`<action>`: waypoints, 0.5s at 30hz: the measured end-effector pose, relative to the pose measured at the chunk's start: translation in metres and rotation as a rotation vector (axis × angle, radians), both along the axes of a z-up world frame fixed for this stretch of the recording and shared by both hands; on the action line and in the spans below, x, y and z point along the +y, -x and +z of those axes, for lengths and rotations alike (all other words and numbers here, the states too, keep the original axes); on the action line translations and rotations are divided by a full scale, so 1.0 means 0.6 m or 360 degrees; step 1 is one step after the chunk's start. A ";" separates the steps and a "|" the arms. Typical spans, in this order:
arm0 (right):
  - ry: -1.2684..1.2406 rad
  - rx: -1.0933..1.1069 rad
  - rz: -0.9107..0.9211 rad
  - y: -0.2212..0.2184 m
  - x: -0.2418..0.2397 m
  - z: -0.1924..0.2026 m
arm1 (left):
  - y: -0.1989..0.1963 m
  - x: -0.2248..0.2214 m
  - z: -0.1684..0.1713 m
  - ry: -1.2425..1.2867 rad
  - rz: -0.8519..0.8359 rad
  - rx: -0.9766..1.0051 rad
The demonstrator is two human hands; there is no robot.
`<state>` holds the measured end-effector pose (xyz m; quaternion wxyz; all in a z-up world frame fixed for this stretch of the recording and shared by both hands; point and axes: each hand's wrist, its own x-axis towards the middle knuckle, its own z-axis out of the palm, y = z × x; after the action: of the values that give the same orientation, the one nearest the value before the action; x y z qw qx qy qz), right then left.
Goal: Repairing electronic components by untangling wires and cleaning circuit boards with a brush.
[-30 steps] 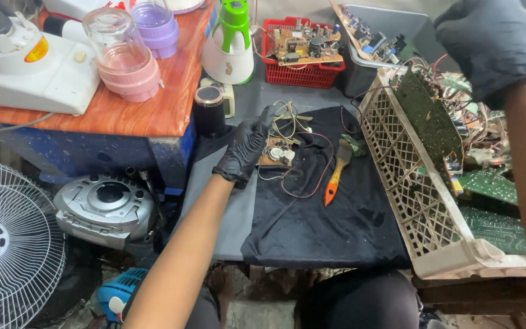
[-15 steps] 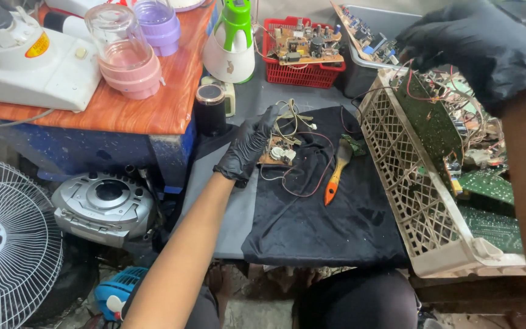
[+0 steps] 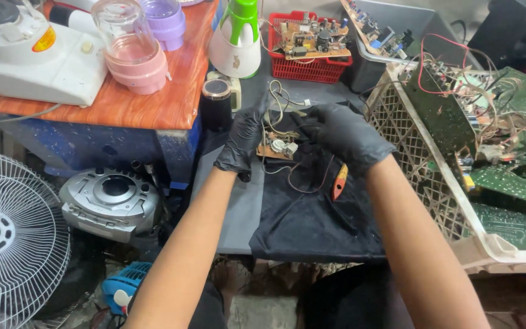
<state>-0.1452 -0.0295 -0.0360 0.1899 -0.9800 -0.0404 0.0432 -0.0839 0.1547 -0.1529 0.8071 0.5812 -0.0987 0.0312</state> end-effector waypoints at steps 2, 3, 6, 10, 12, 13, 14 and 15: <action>0.0036 -0.0059 0.0012 -0.035 -0.022 -0.057 | -0.009 0.005 -0.011 0.0026 0.0016 0.0023; 0.0075 -0.0122 0.0014 -0.053 -0.033 -0.086 | -0.013 0.007 -0.018 0.0056 0.0021 0.0043; -0.0365 -0.0289 -0.0061 -0.038 -0.036 -0.091 | -0.035 0.004 -0.034 0.0118 0.0035 0.0074; -0.0887 -0.0583 -0.0115 -0.039 -0.041 -0.106 | -0.070 -0.006 -0.063 0.0184 0.0053 0.0107; -0.1256 -0.0961 -0.0096 -0.077 -0.090 -0.142 | -0.095 -0.011 -0.083 0.1078 -0.0051 0.0534; -0.1260 -0.0960 -0.0086 -0.068 -0.084 -0.137 | -0.099 -0.012 -0.085 0.1078 -0.0043 0.0528; -0.1388 -0.0963 -0.0111 -0.058 -0.077 -0.133 | -0.102 -0.013 -0.088 0.1121 -0.0141 0.0489; -0.1515 -0.0964 -0.0137 -0.048 -0.071 -0.129 | -0.105 -0.013 -0.091 0.1163 -0.0239 0.0449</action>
<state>-0.1166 -0.0718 -0.1135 0.5925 -0.7557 -0.0682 -0.2705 -0.0209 0.1469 -0.2074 0.9664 0.2456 -0.0116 -0.0749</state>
